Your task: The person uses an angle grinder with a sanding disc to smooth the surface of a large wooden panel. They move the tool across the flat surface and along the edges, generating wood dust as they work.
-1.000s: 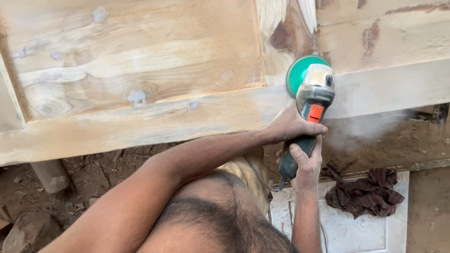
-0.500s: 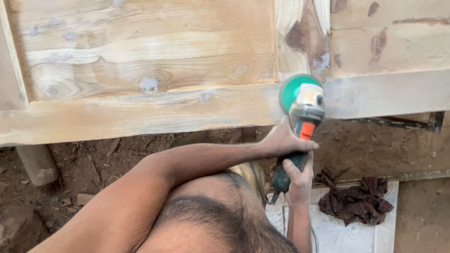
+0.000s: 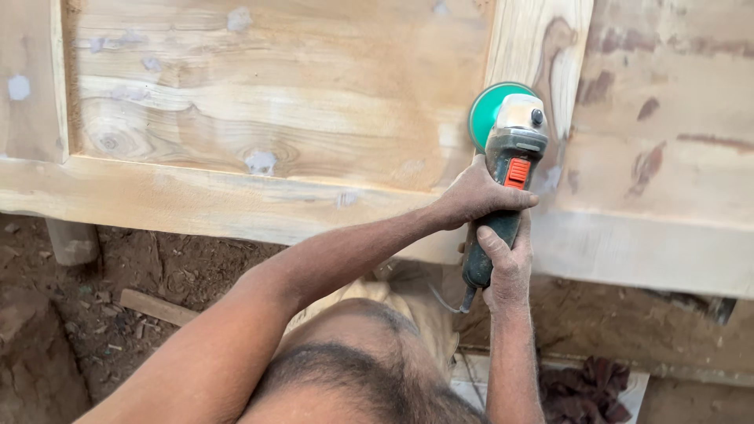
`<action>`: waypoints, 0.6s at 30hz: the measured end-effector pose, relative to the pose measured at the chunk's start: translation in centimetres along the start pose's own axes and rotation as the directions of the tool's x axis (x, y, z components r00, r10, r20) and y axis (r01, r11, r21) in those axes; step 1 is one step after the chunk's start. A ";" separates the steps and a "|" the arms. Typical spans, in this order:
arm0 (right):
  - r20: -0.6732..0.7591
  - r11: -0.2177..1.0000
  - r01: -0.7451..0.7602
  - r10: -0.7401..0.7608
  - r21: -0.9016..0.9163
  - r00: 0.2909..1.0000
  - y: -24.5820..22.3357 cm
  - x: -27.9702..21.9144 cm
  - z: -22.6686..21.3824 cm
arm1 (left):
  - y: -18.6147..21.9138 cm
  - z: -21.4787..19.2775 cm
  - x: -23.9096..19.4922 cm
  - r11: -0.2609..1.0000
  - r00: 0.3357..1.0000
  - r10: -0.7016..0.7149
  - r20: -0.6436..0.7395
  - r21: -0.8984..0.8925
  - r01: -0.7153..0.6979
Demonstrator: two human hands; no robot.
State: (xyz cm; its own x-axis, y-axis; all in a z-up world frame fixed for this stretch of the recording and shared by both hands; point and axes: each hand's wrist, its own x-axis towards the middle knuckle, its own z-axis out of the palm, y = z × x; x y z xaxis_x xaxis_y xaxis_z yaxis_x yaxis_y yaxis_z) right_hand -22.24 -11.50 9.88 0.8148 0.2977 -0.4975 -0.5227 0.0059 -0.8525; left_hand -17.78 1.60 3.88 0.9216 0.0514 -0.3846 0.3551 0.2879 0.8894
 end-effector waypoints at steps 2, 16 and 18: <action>0.025 1.000 -0.001 0.001 -0.013 1.000 -1.1 1.6 -0.2 | 0.7 -0.1 1.5 1.000 1.000 -0.019 0.004 -0.017 0.019; 0.287 0.993 0.114 -0.106 -0.008 0.952 -8.5 22.1 0.5 | 5.7 -6.5 21.1 0.991 0.983 0.128 -0.133 -0.014 -0.131; 0.345 0.985 0.171 -0.170 0.027 0.923 -9.3 26.0 0.7 | 6.7 -7.7 25.2 0.951 0.952 0.278 -0.128 -0.100 -0.291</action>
State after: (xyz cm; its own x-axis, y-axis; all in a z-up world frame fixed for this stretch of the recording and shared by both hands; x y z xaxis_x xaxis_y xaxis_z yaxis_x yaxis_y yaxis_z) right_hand 3.64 -3.18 5.00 0.7540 0.6036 -0.2592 -0.3824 0.0824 -0.9203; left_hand 6.60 12.15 -1.70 0.9561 0.2515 -0.1504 0.0536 0.3545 0.9335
